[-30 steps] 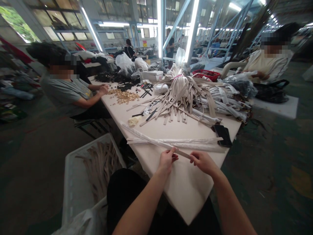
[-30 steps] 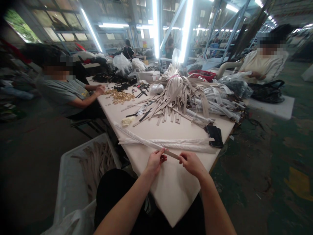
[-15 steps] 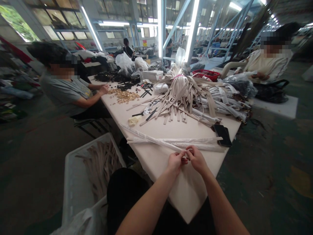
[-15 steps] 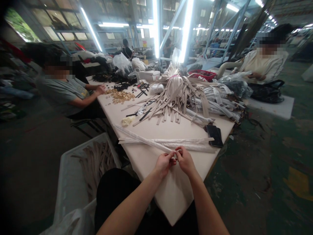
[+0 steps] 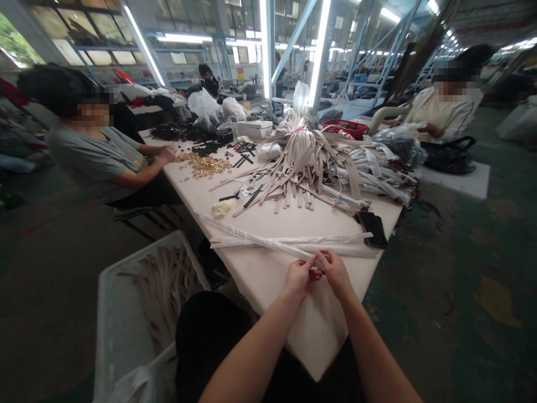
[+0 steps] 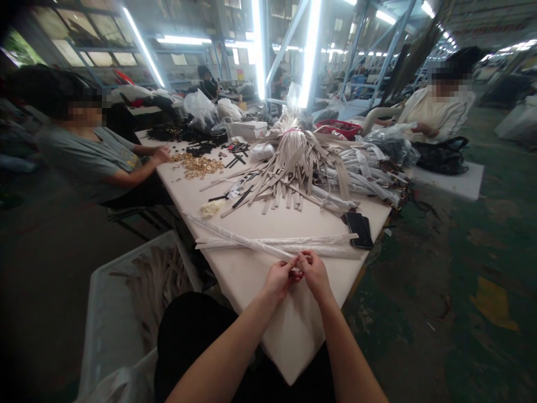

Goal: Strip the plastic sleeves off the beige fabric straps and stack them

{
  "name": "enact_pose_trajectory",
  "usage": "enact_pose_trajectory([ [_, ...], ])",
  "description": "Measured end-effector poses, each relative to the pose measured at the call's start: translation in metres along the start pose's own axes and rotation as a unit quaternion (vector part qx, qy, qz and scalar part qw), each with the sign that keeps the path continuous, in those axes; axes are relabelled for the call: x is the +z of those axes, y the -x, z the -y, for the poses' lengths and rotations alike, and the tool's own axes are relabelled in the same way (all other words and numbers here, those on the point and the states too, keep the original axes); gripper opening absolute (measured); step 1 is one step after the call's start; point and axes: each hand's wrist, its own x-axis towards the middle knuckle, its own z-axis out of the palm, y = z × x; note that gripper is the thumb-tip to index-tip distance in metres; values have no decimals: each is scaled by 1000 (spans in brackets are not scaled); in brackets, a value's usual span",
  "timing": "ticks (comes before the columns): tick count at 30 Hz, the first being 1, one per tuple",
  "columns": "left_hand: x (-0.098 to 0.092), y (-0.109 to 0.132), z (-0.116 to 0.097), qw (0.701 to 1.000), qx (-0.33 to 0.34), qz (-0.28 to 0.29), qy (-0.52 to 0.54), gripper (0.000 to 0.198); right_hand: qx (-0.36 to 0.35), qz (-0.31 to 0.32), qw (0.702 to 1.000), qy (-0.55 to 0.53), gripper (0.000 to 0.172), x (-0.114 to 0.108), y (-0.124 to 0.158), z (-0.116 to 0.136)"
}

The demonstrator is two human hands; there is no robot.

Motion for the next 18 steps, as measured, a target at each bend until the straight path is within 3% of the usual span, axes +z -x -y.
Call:
enact_pose_trajectory([
  [3,1,3,-8,998,-26,60,-18,42,34,49,997,-46,46,-3,-2,1],
  [6,-9,9,-20,992,-25,102,-71,42,22,34,999,-23,38,-21,-12,2],
  [9,-29,17,-31,975,59,47,-211,40,21,-5,999,30,31,-60,-37,6],
  [12,-52,26,-40,900,201,-29,-386,31,21,-14,985,170,24,-106,-69,15],
  [15,-68,32,-45,811,302,-61,-497,23,-30,-84,916,392,23,-130,-97,29],
  [17,-72,34,-45,781,331,-59,-527,21,-73,-162,856,485,26,-120,-112,43],
  [18,-73,34,-45,771,340,-53,-536,20,-95,-178,842,501,27,-107,-120,50],
])
